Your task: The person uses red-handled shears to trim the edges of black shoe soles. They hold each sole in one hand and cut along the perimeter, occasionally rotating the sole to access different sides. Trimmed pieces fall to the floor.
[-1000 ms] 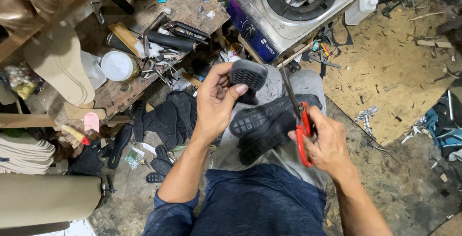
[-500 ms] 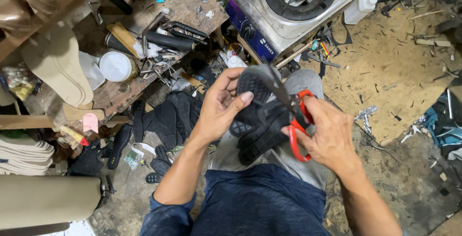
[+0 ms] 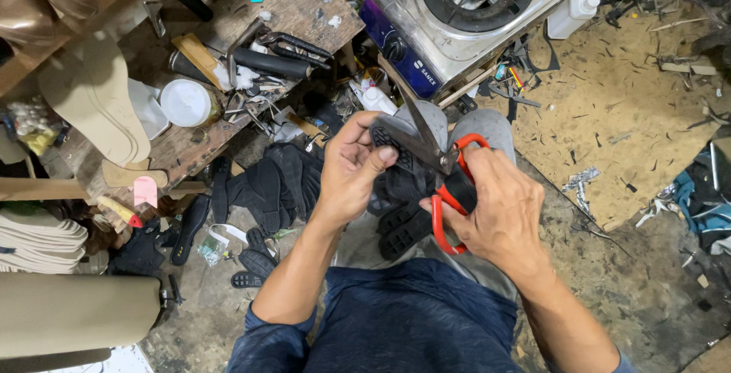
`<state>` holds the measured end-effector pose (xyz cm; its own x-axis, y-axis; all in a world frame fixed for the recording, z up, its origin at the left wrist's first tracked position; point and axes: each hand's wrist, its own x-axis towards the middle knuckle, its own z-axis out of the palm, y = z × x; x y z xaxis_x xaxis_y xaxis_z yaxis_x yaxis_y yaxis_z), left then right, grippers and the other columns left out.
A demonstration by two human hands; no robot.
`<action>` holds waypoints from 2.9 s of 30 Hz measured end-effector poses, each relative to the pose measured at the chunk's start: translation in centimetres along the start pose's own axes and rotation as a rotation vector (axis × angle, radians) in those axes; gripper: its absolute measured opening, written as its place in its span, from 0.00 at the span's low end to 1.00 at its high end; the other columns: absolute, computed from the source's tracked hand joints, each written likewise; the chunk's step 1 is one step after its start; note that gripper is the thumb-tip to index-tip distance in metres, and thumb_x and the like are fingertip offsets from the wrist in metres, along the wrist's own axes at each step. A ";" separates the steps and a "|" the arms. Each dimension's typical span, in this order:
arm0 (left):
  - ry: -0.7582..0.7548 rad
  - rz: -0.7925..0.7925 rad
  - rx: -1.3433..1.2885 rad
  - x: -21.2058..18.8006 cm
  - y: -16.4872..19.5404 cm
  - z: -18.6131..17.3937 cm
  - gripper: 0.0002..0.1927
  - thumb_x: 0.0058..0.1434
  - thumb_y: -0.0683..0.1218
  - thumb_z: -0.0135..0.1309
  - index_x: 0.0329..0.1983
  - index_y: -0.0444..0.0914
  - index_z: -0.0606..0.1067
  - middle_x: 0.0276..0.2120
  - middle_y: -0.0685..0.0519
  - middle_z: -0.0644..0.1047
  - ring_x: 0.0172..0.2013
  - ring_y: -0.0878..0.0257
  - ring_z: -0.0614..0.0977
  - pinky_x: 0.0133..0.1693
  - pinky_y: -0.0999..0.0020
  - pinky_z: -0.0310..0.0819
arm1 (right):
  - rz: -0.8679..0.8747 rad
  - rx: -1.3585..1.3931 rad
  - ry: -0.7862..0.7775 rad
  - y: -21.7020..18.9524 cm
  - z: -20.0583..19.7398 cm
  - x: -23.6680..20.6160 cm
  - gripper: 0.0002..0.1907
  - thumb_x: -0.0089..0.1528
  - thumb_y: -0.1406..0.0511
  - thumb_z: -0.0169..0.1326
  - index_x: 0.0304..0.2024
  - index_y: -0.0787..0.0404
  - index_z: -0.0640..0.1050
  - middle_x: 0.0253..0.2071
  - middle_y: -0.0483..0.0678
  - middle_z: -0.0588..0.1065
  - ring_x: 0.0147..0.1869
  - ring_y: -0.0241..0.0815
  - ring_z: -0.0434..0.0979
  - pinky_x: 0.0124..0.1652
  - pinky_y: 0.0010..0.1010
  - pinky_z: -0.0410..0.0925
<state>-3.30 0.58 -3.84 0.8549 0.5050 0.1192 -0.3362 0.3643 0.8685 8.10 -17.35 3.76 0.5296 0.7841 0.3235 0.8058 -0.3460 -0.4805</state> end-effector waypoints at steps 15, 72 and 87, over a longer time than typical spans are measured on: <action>-0.098 0.001 0.492 1.0 4.5 -1.2 0.18 0.66 0.35 0.56 0.60 0.33 0.74 0.47 0.53 0.80 0.48 0.68 0.80 0.53 0.73 0.75 | -0.012 -0.105 -0.140 1.0 -2.4 -0.3 0.26 0.44 0.51 0.72 0.36 0.58 0.78 0.21 0.48 0.73 0.24 0.51 0.75 0.24 0.40 0.65; 0.186 0.129 -0.691 0.2 -2.8 3.8 0.38 0.71 0.34 0.52 0.79 0.47 0.51 0.61 0.51 0.71 0.59 0.60 0.76 0.63 0.58 0.72 | 0.057 -0.017 0.042 -0.3 1.7 -0.4 0.40 0.41 0.50 0.75 0.46 0.66 0.74 0.33 0.53 0.74 0.36 0.55 0.76 0.35 0.43 0.67; 0.156 0.118 -0.477 1.1 -1.1 1.2 0.43 0.67 0.31 0.56 0.79 0.47 0.50 0.64 0.51 0.69 0.57 0.62 0.77 0.58 0.67 0.74 | 0.081 -0.066 -0.039 -0.3 0.2 -0.6 0.32 0.42 0.46 0.74 0.33 0.60 0.75 0.18 0.49 0.73 0.22 0.52 0.74 0.25 0.42 0.66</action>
<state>-1.51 -0.19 -4.09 0.7431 0.6619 0.0985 -0.6010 0.5953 0.5333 7.52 -17.61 3.56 0.5845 0.7709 0.2531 0.7769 -0.4417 -0.4486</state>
